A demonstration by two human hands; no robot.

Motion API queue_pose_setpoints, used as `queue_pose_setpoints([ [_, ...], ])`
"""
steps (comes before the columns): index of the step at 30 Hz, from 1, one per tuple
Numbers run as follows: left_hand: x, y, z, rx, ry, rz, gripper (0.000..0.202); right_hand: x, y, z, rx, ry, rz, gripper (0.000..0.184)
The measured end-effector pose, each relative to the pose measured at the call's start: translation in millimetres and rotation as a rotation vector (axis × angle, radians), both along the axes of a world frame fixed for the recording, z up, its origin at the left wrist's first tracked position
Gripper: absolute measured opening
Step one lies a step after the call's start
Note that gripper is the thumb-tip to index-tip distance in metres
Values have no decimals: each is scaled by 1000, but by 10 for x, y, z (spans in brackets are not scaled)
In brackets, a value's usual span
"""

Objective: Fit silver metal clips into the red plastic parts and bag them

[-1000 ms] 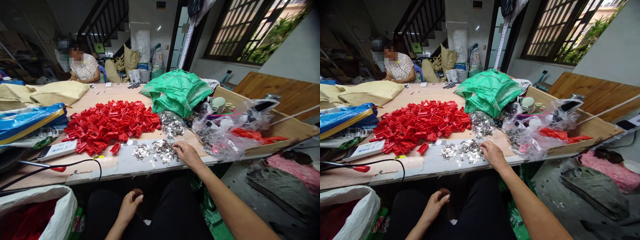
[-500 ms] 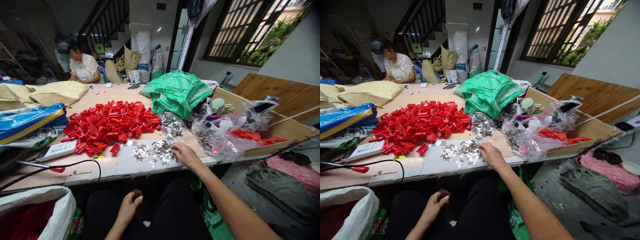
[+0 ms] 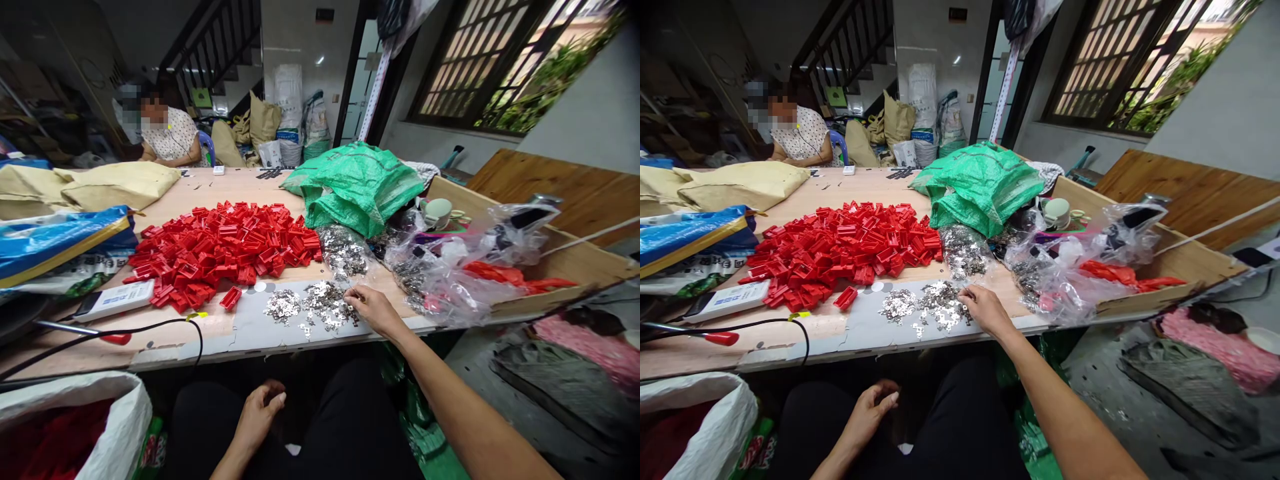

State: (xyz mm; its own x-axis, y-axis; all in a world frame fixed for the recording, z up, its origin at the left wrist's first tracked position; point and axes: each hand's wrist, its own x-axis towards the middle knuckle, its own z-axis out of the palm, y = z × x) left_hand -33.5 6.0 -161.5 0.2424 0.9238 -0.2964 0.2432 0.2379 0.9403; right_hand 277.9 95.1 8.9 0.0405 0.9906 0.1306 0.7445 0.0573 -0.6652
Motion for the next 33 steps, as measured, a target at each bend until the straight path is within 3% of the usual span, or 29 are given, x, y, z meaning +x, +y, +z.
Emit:
queue_pose_setpoints([
  [6, 3, -3, -24, 9, -2, 5, 37, 42, 84, -74, -54, 255, -26, 31],
  [16, 5, 0, 11, 17, 16, -22, 37, -13, -5, 81, -190, 462, 29, 43],
  [23, 9, -1, 9, 33, 33, -34, 32, -115, -77, 97, -104, 335, 48, 32],
  [28, 10, 5, 6, 31, 47, -26, 29, -367, -202, 175, -52, 135, 146, 14],
  [33, 14, 2, 11, 31, 49, -16, 27, -576, -271, 208, -4, -39, 226, 11],
])
